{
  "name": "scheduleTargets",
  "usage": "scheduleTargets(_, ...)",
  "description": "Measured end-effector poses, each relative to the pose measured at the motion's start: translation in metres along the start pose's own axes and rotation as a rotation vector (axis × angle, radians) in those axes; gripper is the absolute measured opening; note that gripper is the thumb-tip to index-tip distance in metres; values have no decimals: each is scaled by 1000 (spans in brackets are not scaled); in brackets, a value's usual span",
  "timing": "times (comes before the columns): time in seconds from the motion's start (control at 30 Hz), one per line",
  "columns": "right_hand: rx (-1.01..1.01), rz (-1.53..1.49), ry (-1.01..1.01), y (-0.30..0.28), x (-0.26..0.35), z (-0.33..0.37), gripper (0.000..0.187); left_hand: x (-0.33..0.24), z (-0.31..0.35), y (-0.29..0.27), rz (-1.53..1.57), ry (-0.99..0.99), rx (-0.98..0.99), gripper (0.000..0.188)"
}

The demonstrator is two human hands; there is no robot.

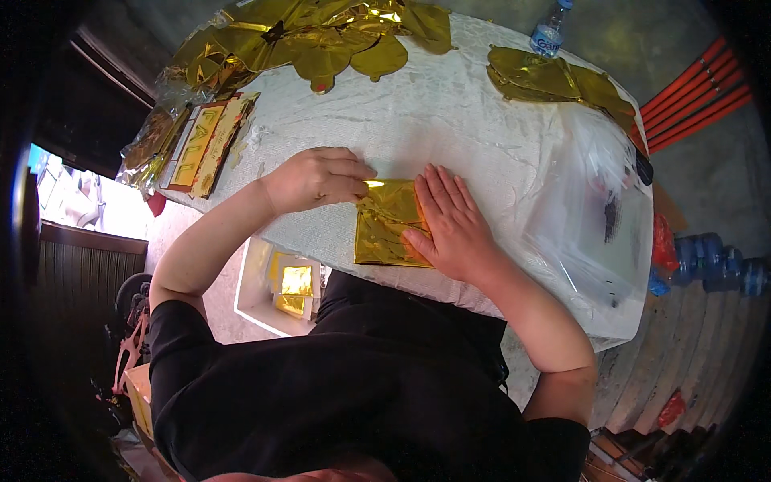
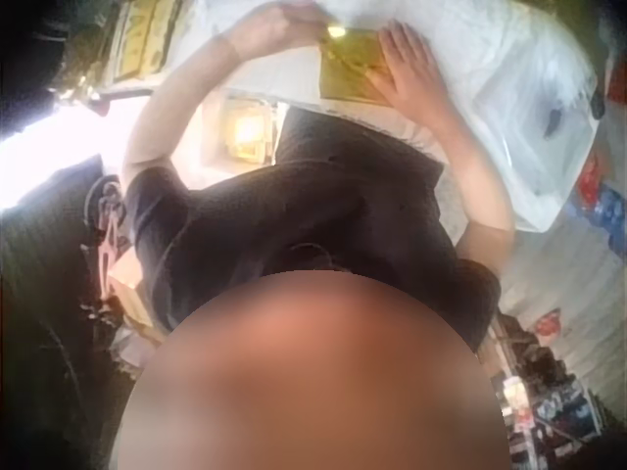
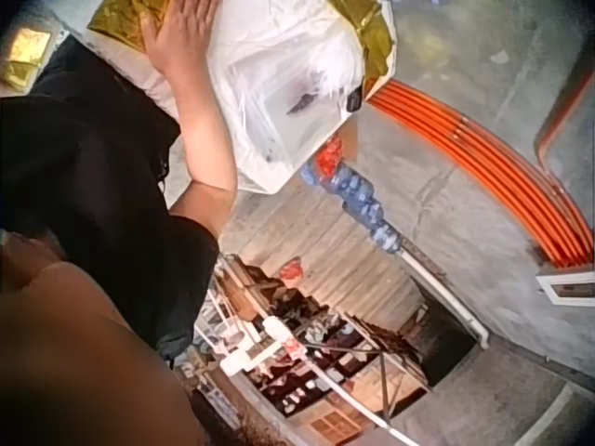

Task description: The person folds gold-colored foil alphabet balloons on a white table by hand.

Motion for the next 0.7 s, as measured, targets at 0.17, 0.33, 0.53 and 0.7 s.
scheduleTargets(0.17,7,11,-4,-1,0,0,69,0,-1,0,-237,197,-3,23)
scheduleTargets(0.33,25,17,7,0,1,0,70,2,0,2,-309,284,-26,25)
scheduleTargets(0.53,22,1,9,-1,0,-1,68,5,-6,5,-219,228,-90,22)
scheduleTargets(0.7,15,5,3,-1,0,-1,68,3,-7,4,-209,230,-75,21)
Point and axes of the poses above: each hand's wrist, its own z-axis away from the middle knuckle, its own y-axis out of the palm, x = y × z, the point moved 1 cm from there along -z, towards the middle knuckle, and after that the axes turned 5 degrees about -x, right-handed, at the moved point
